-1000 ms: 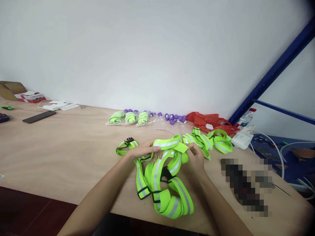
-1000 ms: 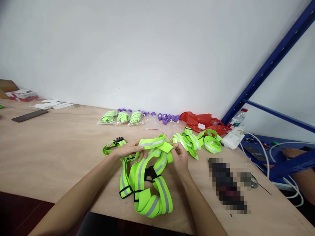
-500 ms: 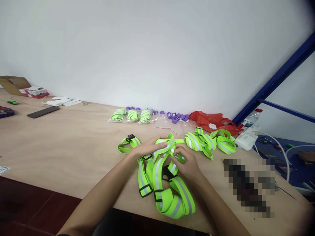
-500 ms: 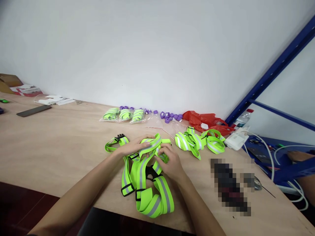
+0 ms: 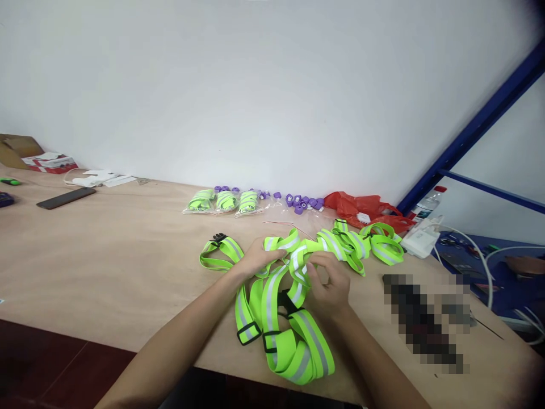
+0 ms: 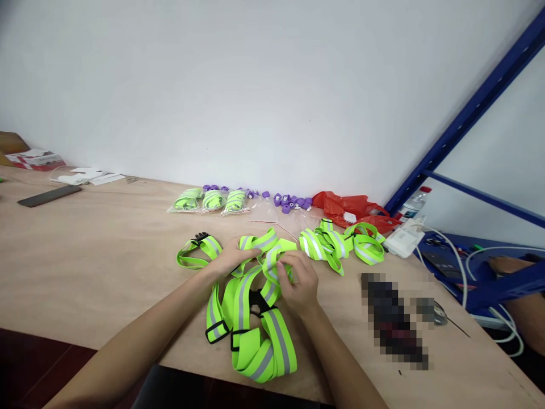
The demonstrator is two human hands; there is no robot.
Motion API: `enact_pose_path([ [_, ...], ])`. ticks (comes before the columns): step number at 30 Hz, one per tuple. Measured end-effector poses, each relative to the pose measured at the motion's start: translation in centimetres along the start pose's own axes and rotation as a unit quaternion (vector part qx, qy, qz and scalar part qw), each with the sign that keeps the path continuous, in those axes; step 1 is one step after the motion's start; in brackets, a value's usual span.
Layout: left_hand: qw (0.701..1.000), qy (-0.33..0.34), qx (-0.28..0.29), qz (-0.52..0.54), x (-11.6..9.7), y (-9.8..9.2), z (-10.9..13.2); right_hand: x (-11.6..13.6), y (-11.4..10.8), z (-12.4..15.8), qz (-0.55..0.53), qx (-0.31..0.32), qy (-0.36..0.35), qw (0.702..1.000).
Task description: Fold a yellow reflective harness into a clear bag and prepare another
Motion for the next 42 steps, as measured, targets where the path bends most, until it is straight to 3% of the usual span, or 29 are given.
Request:
enact_pose_path([
  [4, 0.996, 0.012, -0.035, 0.081, -0.2, 0.0, 0.0, -2.0, 0.0, 0.2, -0.016, -0.087, 0.161, 0.983],
  [8, 0.987, 0.002, -0.051, 0.153, -0.4, 0.2, 0.0, -3.3, 0.6, 0.3, -0.165, -0.06, 0.306, 0.936],
  [14, 0.972, -0.004, -0.048, 0.232, -0.9, 0.2, 0.2, -3.5, 0.9, 0.2, -0.19, -0.052, 0.38, 0.904],
  [17, 0.96, -0.008, -0.07, 0.273, -1.3, -0.1, 0.3, -4.4, 1.0, 0.4, -0.247, -0.072, 0.438, 0.861],
  [19, 0.954, -0.007, -0.074, 0.29, -1.6, -0.2, 0.4, -4.9, 1.1, 0.6, -0.31, -0.047, 0.487, 0.815],
  [21, 0.95, -0.003, -0.074, 0.303, -1.7, -0.3, 0.5, -4.7, 1.3, 0.6, -0.368, 0.016, 0.513, 0.776],
  [24, 0.947, -0.001, -0.076, 0.311, -1.7, -0.4, 0.4, -3.7, 1.3, 0.2, -0.43, 0.094, 0.498, 0.747],
  [32, 0.951, 0.007, -0.071, 0.3, -1.1, -0.3, 0.3, -2.6, 1.0, 0.2, -0.463, 0.146, 0.486, 0.727],
  [38, 0.956, -0.007, -0.059, 0.286, -0.9, 0.1, 0.5, -2.8, 1.2, 0.9, -0.424, 0.181, 0.495, 0.736],
  [42, 0.957, -0.002, -0.06, 0.285, -0.8, -0.1, 0.2, -3.2, 1.3, 0.9, -0.366, 0.109, 0.509, 0.771],
])
Point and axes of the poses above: each hand's wrist, its own z-axis away from the middle knuckle, its own y-axis out of the palm, x = y × z, the point moved 1 cm from there along -z, towards the middle knuckle, and after that the axes turned 2 degrees about -y, right-handed, at the moved point
